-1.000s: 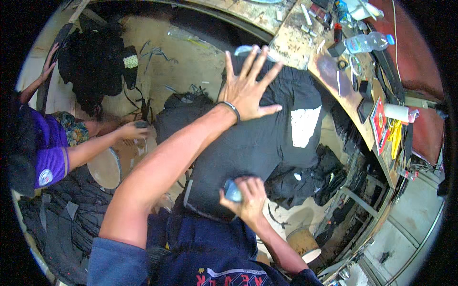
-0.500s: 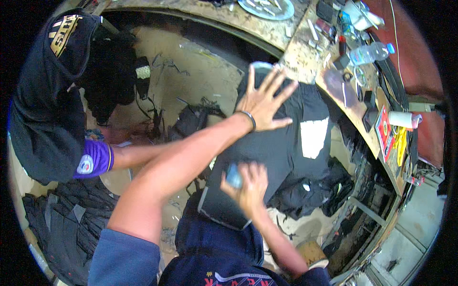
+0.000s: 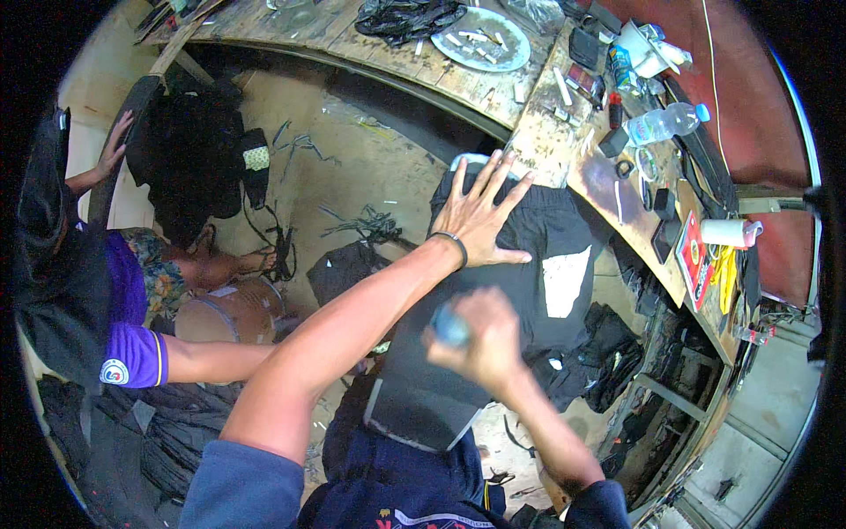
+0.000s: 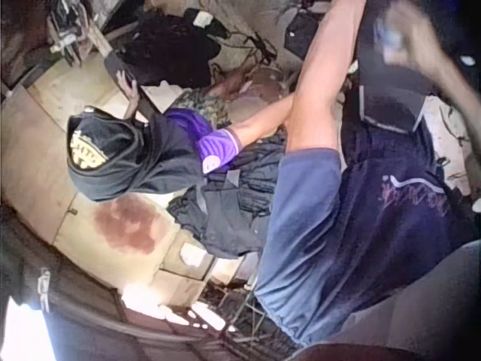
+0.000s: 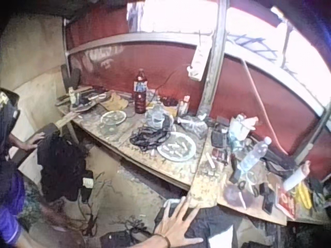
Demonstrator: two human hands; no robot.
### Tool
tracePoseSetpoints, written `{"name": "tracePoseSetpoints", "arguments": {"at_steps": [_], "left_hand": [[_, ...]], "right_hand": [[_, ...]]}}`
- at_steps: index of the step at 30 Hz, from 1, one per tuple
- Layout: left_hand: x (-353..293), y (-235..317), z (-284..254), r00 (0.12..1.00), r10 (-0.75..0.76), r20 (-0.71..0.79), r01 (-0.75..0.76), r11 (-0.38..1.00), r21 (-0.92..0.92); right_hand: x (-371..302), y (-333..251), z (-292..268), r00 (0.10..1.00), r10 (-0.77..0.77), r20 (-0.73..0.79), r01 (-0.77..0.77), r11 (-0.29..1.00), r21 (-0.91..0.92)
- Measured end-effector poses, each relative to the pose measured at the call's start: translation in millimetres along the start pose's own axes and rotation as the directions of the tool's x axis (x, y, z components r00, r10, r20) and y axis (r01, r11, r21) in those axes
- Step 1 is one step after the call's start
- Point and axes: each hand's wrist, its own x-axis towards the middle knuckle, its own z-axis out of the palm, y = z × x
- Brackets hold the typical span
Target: The person irons black shorts on a small ironing board using a handheld iron. They repeatedly smooth the fabric, flip the garment, and adjust its position. After ironing, the person folds the shorts and places them on a pile with other finished items.
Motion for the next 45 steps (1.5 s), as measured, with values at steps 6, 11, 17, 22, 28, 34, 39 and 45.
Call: {"name": "tracePoseSetpoints", "arguments": {"at_steps": [6,11,17,22,28,34,39,45], "left_hand": [[1.3,-2.4,4.0,1.0,0.008,0.022,-0.009,0.998,0.059],[-8.8,-4.2,12.1,1.0,0.009,-0.027,-0.006,0.996,0.092],[2.9,-3.8,2.2,0.99,0.054,-0.131,-0.038,0.992,0.12],[-58.3,18.6,-29.0,0.839,-0.29,-0.461,0.253,0.957,-0.141],[-234.5,25.1,-4.9,0.845,-0.498,0.196,0.474,0.528,-0.704],[-332.8,86.6,-25.9,0.751,-0.623,0.218,0.629,0.575,-0.524],[-412.1,98.5,-146.4,0.535,-0.553,0.639,0.538,0.806,0.247],[-369.7,64.2,-171.6,0.955,-0.254,-0.155,0.268,0.96,0.077]], "right_hand": [[-3.6,37.9,13.9,0.999,-0.038,0.018,0.037,0.998,0.042],[-1.4,33.4,30.2,0.969,0.077,-0.236,-0.107,0.987,-0.119],[-38.5,33.2,-13.1,0.822,0.549,-0.154,-0.507,0.827,0.241],[-79.2,94.1,-31.6,0.662,0.744,-0.085,-0.636,0.618,0.462],[-130.4,73.4,4.4,0.584,0.791,-0.183,-0.74,0.611,0.281],[-193.6,-9.4,-8.4,0.535,0.832,0.146,-0.844,0.517,0.142],[-257.3,-115.1,34.0,0.613,0.666,0.425,-0.745,0.666,0.031],[-274.0,-145.6,62.7,0.75,0.656,-0.084,-0.618,0.74,0.266]]}}
